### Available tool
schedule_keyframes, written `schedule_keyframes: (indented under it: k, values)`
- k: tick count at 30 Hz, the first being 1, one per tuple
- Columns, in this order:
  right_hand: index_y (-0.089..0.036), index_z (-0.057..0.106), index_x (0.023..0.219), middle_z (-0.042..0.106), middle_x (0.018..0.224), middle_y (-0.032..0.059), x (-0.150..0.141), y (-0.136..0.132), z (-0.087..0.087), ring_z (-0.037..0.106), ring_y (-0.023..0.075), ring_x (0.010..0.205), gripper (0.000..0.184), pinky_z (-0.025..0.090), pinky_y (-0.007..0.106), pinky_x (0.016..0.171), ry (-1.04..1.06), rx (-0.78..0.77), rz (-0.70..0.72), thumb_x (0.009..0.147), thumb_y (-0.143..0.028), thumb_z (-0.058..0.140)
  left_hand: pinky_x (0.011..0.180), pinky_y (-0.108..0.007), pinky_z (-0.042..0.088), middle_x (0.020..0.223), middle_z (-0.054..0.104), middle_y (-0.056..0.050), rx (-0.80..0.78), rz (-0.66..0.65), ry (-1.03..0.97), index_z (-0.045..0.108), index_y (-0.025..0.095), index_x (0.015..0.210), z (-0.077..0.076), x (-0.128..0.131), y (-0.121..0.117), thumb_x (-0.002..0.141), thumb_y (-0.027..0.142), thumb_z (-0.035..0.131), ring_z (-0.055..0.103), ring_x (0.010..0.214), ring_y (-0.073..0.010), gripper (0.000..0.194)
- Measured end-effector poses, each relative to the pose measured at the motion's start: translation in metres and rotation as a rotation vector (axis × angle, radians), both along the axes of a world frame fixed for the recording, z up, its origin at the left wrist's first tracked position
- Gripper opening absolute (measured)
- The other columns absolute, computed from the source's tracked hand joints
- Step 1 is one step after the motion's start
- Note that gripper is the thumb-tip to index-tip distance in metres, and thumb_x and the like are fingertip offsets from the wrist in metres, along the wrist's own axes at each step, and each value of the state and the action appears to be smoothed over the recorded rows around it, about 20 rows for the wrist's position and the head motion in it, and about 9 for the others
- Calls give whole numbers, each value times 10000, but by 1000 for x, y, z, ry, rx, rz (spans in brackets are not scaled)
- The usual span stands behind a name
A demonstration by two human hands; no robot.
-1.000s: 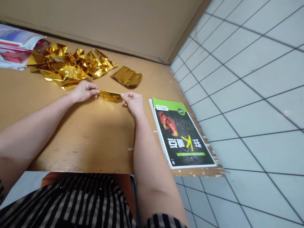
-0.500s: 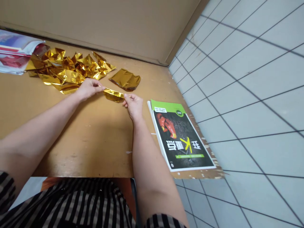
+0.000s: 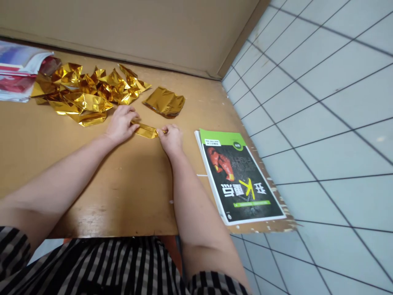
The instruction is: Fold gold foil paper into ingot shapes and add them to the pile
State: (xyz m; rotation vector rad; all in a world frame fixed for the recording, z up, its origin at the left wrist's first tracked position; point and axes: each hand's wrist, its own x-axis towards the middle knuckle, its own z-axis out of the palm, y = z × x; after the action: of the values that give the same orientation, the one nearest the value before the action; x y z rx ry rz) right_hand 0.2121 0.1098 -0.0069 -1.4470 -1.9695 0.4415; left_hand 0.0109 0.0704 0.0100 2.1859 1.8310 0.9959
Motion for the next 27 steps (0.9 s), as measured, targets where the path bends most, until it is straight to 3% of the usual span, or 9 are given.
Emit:
schedule_keyframes:
  k: [3,5,10,20,27]
  values:
    - [-229,577,626,586,704,19,-1,2,-3,540,197,715,169,463,363,751,-81,21,-2,752,-314,651,1020,-432,424,1187,618,-111,17,-125,112,693,173,987,-3,16,-4,871,268,622,530,1148,-282,166]
    - [-231,574,637,596,717,25,-1,2,-4,541,204,727,161,459,366,752,-119,23,-5,764,-307,638,1009,-430,432,1173,616,-122,-28,-142,140,680,151,1037,-6,26,-5,916,339,576,532,1128,-282,247]
    - [-235,554,651,608,748,41,-2,0,-3,554,219,757,149,449,375,767,-163,11,-23,778,-279,619,1000,-440,424,1171,605,-155,-151,-67,185,634,103,1119,-8,38,-5,917,382,577,526,1122,-301,349]
    - [-234,581,714,637,798,50,-2,-2,0,574,234,806,168,440,392,801,-149,-22,6,783,-378,636,1012,-430,401,1209,588,-175,-192,-43,227,607,80,1146,-1,40,-9,910,356,573,509,1156,-309,364]
    - [-243,589,737,664,831,48,-6,-6,6,587,260,868,179,421,402,791,-193,-95,-61,730,-384,700,1001,-419,411,1203,593,-159,-218,-32,213,625,104,1122,0,41,-8,912,381,581,506,1159,-302,350]
